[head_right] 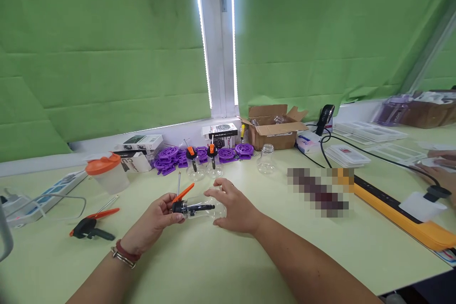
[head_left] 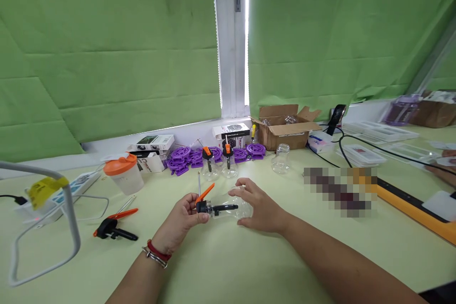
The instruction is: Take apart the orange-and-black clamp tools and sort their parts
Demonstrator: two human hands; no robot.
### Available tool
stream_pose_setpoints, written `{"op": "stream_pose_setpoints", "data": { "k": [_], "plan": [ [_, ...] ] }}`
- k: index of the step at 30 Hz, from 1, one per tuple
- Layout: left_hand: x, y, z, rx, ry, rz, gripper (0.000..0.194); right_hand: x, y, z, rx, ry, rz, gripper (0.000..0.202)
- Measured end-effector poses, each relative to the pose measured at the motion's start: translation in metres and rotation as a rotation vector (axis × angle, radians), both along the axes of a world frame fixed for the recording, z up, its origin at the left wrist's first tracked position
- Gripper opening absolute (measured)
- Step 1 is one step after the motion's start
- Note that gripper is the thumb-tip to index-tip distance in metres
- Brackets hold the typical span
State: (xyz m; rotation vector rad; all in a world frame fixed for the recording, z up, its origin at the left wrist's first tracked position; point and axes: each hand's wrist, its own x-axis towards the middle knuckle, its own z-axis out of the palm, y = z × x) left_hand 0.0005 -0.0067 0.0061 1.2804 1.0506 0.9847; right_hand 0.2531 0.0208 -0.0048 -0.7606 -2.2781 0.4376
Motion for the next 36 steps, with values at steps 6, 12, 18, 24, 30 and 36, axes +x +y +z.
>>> {"op": "stream_pose_setpoints", "data": {
  "k": [6,12,18,24,30,36],
  "plan": [
    [0.002,-0.001,0.001,-0.011,-0.017,0.028,0.038,0.0,0.001,0.0,0.011,0.013,-0.01,0.08],
    [0.002,-0.005,0.006,-0.011,-0.041,0.078,0.038,-0.001,-0.001,0.001,0.18,-0.005,-0.043,0.07],
    [0.003,-0.007,0.009,-0.033,-0.091,0.067,0.035,-0.001,0.001,-0.002,0.405,-0.035,-0.064,0.057],
    [0.001,-0.006,0.009,-0.048,-0.032,-0.011,0.034,-0.002,0.0,-0.003,0.557,-0.079,-0.073,0.047],
    [0.0,-0.008,0.011,-0.087,-0.008,0.027,0.03,-0.003,0.001,-0.004,0.672,-0.089,-0.095,0.046],
    [0.002,-0.008,0.01,-0.143,-0.111,0.032,0.026,-0.004,-0.001,-0.003,0.73,-0.125,-0.128,0.038]
  ]
}}
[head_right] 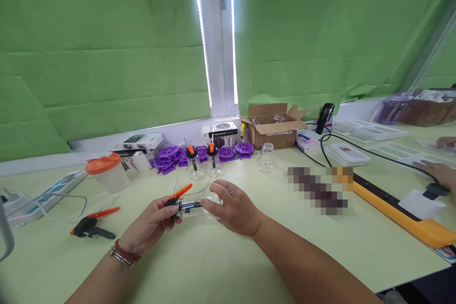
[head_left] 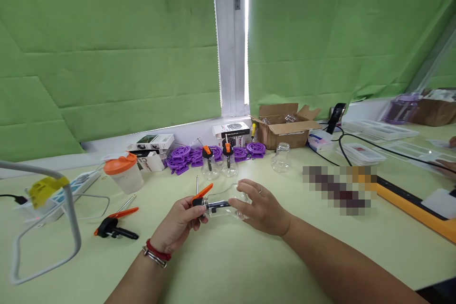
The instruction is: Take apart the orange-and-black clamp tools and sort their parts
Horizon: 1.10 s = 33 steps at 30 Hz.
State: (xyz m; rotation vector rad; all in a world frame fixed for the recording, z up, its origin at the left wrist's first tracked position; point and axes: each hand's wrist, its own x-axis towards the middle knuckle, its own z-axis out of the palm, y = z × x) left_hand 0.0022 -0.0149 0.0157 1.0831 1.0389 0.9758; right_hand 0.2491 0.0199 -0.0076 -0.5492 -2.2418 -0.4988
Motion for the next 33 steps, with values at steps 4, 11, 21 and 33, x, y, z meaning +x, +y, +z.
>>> {"op": "stream_pose_setpoints", "data": {
  "k": [4,11,21,33],
  "plan": [
    [0.0012,-0.0003,-0.0002,-0.014,-0.06,-0.012,0.032,-0.0012,0.0002,-0.001,-0.034,0.02,0.024,0.032],
    [0.0008,-0.0001,-0.0027,-0.013,-0.083,-0.052,0.034,-0.0007,0.0003,0.0007,0.04,0.04,0.088,0.033],
    [0.0043,0.0006,-0.0067,0.021,-0.023,-0.066,0.03,0.0055,-0.0015,0.0044,-0.252,-0.004,0.099,0.044],
    [0.0072,-0.0017,-0.0002,0.138,0.098,-0.091,0.027,0.0063,0.0076,0.0022,-0.642,0.11,0.265,0.071]
  ]
}}
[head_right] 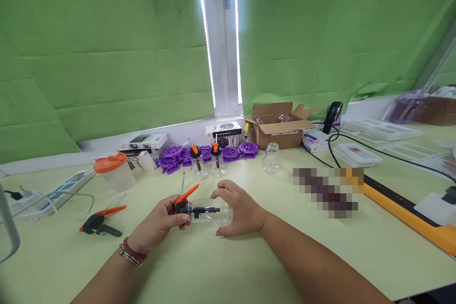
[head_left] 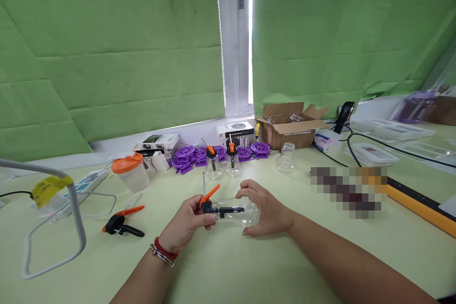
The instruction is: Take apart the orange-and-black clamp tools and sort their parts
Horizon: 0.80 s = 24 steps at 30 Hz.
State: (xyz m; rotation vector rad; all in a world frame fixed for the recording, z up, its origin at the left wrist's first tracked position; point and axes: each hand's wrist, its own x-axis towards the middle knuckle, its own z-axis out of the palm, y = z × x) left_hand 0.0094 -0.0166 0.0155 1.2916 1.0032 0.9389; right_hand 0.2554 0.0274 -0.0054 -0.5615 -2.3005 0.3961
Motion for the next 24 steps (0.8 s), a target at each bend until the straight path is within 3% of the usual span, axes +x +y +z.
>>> {"op": "stream_pose_setpoints", "data": {
  "k": [3,7,12,16,24],
  "plan": [
    [0.0,-0.001,0.002,0.021,0.018,-0.008,0.026,0.001,0.001,-0.001,-0.118,0.029,0.036,0.075],
    [0.0,-0.001,0.002,0.027,0.037,-0.009,0.027,0.003,0.003,-0.009,-0.418,0.086,0.052,0.082],
    [0.0,0.0,-0.001,0.026,0.038,0.002,0.029,0.0,0.005,-0.017,-0.751,0.262,0.11,0.063],
    [0.0,0.0,-0.003,0.032,0.045,0.001,0.03,-0.007,0.003,-0.014,-0.914,0.337,0.101,0.047],
    [0.002,0.001,-0.005,0.034,0.076,0.009,0.033,-0.013,0.008,-0.02,-1.157,0.369,-0.01,0.05]
  ]
}}
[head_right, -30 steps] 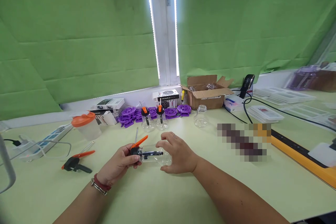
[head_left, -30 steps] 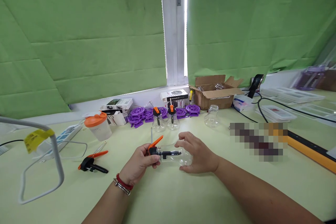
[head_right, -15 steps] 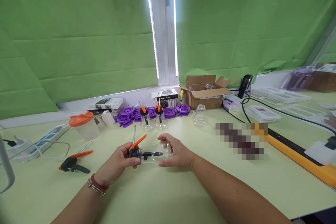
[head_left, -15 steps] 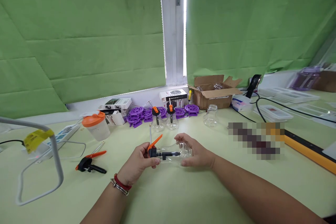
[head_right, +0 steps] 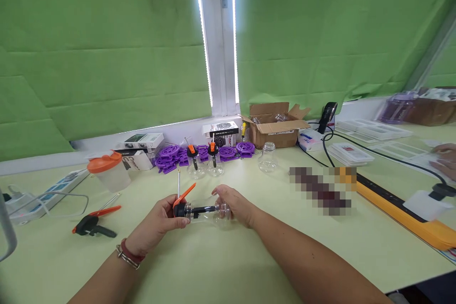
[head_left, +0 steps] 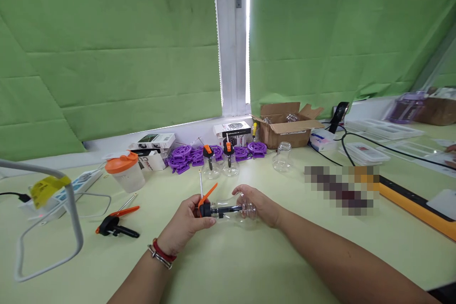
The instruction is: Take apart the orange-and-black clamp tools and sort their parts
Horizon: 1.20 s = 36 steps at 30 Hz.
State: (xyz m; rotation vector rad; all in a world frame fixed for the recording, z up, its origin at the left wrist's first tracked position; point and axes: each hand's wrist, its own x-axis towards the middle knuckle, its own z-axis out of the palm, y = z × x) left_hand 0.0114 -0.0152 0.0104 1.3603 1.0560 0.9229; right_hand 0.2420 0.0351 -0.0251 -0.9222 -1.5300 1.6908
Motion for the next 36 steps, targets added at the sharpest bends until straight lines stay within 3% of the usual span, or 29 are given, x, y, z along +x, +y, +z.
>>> {"op": "stream_pose_setpoints", "data": {
  "k": [8,11,15,20,31,36],
  "plan": [
    [0.0,0.002,-0.004,-0.013,-0.026,0.004,0.033,-0.004,-0.002,0.006,-0.16,0.066,-0.048,0.062],
    [-0.001,0.002,-0.003,-0.001,-0.04,0.027,0.029,0.0,-0.004,0.013,-0.152,0.105,-0.037,0.06],
    [-0.006,0.005,-0.003,0.006,-0.071,0.078,0.027,0.009,-0.004,0.015,-0.036,0.194,0.088,0.066],
    [-0.011,0.008,-0.005,0.011,-0.079,0.094,0.03,0.017,-0.001,0.011,0.071,0.209,0.121,0.074],
    [-0.01,0.007,-0.002,0.033,-0.047,0.086,0.031,0.011,0.007,0.0,-0.035,0.113,0.078,0.054],
    [-0.006,0.006,-0.002,0.019,-0.03,0.084,0.03,0.005,0.01,-0.011,-0.059,0.005,0.014,0.066]
  ]
}}
